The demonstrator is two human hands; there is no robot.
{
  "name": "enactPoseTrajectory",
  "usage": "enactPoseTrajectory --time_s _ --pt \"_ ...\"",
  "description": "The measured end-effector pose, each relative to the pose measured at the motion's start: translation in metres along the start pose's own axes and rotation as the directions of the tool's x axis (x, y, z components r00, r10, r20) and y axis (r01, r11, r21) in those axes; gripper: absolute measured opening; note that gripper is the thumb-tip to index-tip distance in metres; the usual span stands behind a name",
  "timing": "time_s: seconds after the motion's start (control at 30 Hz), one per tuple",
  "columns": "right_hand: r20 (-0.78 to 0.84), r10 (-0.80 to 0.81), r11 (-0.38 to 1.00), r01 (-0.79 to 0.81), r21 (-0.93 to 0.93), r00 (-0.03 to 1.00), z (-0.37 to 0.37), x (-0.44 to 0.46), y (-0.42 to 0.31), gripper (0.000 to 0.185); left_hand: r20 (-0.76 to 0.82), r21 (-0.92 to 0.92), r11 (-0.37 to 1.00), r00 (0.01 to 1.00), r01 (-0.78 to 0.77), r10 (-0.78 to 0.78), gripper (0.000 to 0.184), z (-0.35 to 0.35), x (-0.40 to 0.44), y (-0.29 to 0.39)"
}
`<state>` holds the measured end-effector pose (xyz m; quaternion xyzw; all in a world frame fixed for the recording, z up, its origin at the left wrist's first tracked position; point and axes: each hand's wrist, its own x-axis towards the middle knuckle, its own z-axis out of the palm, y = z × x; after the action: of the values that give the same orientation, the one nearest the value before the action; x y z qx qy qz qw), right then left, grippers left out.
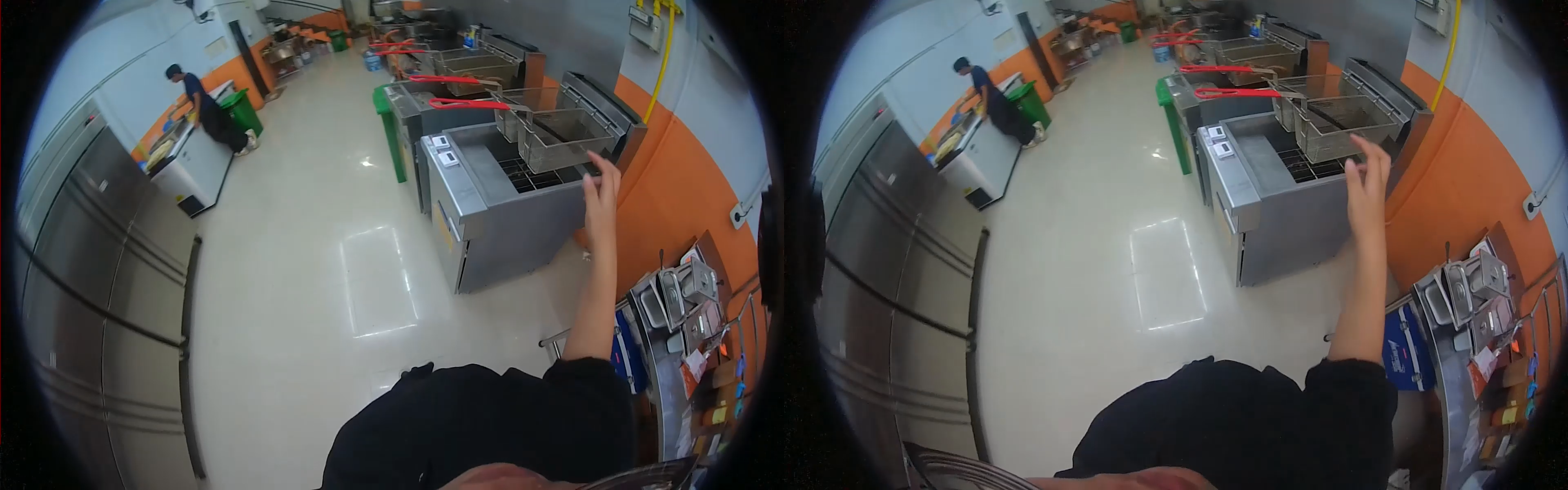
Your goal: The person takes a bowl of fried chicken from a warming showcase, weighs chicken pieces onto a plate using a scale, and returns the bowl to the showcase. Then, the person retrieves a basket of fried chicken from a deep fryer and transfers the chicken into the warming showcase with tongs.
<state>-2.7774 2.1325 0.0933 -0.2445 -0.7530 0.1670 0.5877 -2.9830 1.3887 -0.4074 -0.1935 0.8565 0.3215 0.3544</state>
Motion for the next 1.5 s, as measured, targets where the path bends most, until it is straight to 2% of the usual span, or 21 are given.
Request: enactPoseTrajectory --time_s 0.1,0.17,0.2,0.23,0.27,0.37,0.47,0.53,0.67,0.73,0.8,0.93,1.07,1.17,1.2,1.3,1.33,1.4,1.43,1.47,1.5 --pt "0.141 0.227 0.974 -0.228 -0.011 0.964 0.049 0.073 0.037 0.036 0.008 -0.47 0.879 0.995 -0.082 0.096 0.051 -0.051 0.093 0.115" --pt "0.244 0.378 0.924 -0.381 -0.037 0.893 0.084 0.123 0.074 0.036 0.066 -0.933 0.359 0.973 -0.019 0.223 0.051 -0.087 0.151 0.211" --pt "0.302 0.452 0.888 -0.454 -0.068 0.839 0.098 0.145 0.098 0.036 0.028 -0.711 0.675 0.95 -0.199 0.31 0.05 -0.084 0.18 0.279" --pt "0.279 0.475 0.878 -0.47 -0.09 0.834 0.11 0.162 0.114 0.036 -0.01 -0.364 0.854 0.919 -0.371 0.395 0.051 -0.08 0.209 0.357" --pt "0.298 0.562 0.827 -0.539 -0.162 0.772 0.114 0.174 0.127 0.036 0.049 -0.426 0.747 0.811 -0.51 0.583 0.063 -0.086 0.236 0.412" --pt "0.292 0.707 0.708 -0.646 -0.286 0.645 0.155 0.209 0.182 0.038 0.046 -0.336 0.753 0.789 -0.566 0.613 0.054 -0.057 0.255 0.604" --pt "0.304 0.797 0.604 -0.696 -0.387 0.523 0.206 0.24 0.261 0.042 0.203 -0.327 0.722 0.701 -0.61 0.684 0.058 -0.015 0.255 0.736" --pt "0.251 0.935 0.355 -0.661 -0.661 0.251 0.242 0.256 0.292 0.037 0.388 -0.394 0.812 0.723 -0.43 0.572 0.061 0.007 0.267 0.777" --pt "0.153 0.985 0.165 -0.676 -0.718 0.078 0.265 0.272 0.317 0.033 0.526 -0.255 0.881 0.707 -0.399 0.473 0.068 0.042 0.296 0.848" --pt "0.272 0.958 0.107 -0.772 -0.627 -0.088 0.266 0.282 0.321 0.038 0.589 -0.231 0.889 0.67 -0.396 0.452 0.07 0.052 0.307 0.896" --pt "0.158 0.979 -0.015 -0.817 -0.576 -0.13 0.263 0.287 0.332 0.047 0.653 -0.207 0.9 0.63 -0.384 0.419 0.071 0.065 0.29 0.945" --pt "0.004 0.995 -0.09 -0.911 -0.403 -0.101 0.267 0.313 0.306 0.073 0.908 -0.306 0.871 0.157 -0.385 0.389 0.068 0.106 0.257 1.133" --pt "-0.192 0.975 -0.201 -0.826 -0.526 -0.115 0.322 0.362 0.225 0.075 0.94 -0.336 0.887 -0.166 -0.317 0.297 0.071 0.17 0.21 1.344" --pt "-0.394 0.894 -0.441 -0.585 -0.681 -0.214 0.323 0.371 0.227 0.038 0.914 -0.179 0.965 -0.395 -0.193 0.09 0.077 0.196 0.136 1.471" --pt "-0.418 0.882 -0.46 -0.587 -0.666 -0.217 0.331 0.38 0.22 0.038 0.89 -0.095 0.98 -0.456 -0.174 0.006 0.079 0.206 0.12 1.505" --pt "-0.476 0.879 -0.394 -0.598 -0.698 -0.024 0.35 0.393 0.182 0.026 0.822 0.08 0.968 -0.533 -0.239 -0.199 0.064 0.224 0.056 1.563" --pt "-0.501 0.865 -0.422 -0.601 -0.679 -0.041 0.351 0.395 0.17 0.026 0.808 0.104 0.963 -0.543 -0.25 -0.228 0.064 0.232 0.045 1.572" --pt "-0.517 0.856 -0.38 -0.65 -0.658 0.024 0.352 0.394 0.145 0.025 0.852 0.163 0.982 -0.488 -0.098 -0.19 0.044 0.244 0.025 1.585" --pt "-0.524 0.85 -0.353 -0.673 -0.65 0.06 0.353 0.392 0.131 0.025 0.916 0.083 0.988 -0.38 -0.132 -0.127 0.032 0.24 0.014 1.587" --pt "-0.543 0.838 -0.373 -0.678 -0.633 0.046 0.354 0.388 0.114 0.025 0.909 0.102 0.984 -0.389 -0.144 -0.151 0.032 0.249 0.015 1.591" --pt "-0.608 0.77 -0.301 -0.73 -0.614 0.193 0.359 0.381 0.093 0.028 0.873 0.199 0.976 -0.437 -0.083 -0.215 0.031 0.261 0.019 1.599"
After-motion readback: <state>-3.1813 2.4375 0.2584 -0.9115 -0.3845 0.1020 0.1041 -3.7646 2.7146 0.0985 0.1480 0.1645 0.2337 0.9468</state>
